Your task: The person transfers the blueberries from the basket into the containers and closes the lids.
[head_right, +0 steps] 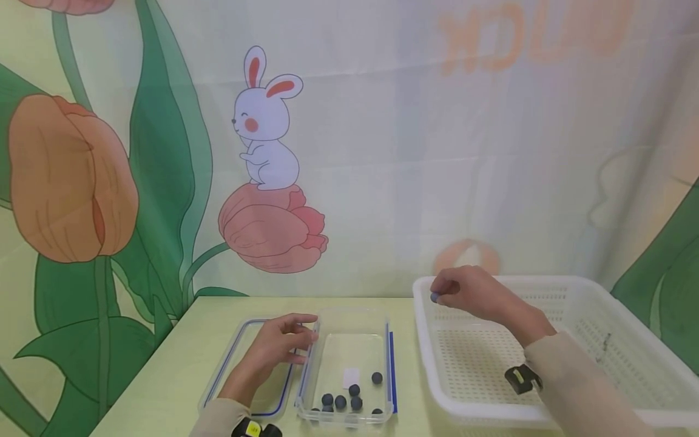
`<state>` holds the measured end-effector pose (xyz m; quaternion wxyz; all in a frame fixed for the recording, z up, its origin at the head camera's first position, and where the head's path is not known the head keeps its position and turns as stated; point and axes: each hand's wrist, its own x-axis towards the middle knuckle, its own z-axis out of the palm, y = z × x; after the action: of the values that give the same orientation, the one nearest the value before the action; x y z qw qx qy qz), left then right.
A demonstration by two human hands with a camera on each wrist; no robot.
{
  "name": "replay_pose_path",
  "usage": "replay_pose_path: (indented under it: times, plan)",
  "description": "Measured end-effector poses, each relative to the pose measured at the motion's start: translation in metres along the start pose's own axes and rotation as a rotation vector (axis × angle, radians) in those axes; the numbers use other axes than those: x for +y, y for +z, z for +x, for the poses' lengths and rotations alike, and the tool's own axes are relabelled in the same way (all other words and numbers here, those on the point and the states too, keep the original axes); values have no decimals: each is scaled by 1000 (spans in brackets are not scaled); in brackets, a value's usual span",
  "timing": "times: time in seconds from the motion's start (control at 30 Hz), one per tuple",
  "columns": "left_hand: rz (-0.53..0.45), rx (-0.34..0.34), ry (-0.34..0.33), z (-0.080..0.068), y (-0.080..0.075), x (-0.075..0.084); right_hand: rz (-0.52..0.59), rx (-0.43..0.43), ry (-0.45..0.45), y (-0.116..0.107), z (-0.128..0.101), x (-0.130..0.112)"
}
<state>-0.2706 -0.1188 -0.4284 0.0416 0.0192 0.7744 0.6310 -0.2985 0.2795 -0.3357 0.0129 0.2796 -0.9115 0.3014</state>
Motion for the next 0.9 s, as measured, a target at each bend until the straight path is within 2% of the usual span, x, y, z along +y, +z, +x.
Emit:
replay_pose_path:
  times: [0.2,0.4,0.53,0.9]
  plan:
    - [-3,0,4,1,0,0,18,66,-7,-7,-8,-27]
    - [-3,-4,8,1,0,1,63,109,-57,-7,-15,-47]
    - [-5,-6,6,1,0,1,108,126,-111,-3,-21,-61]
    - [-11,-8,3,0,0,1,113,158,-235,19,-30,-96]
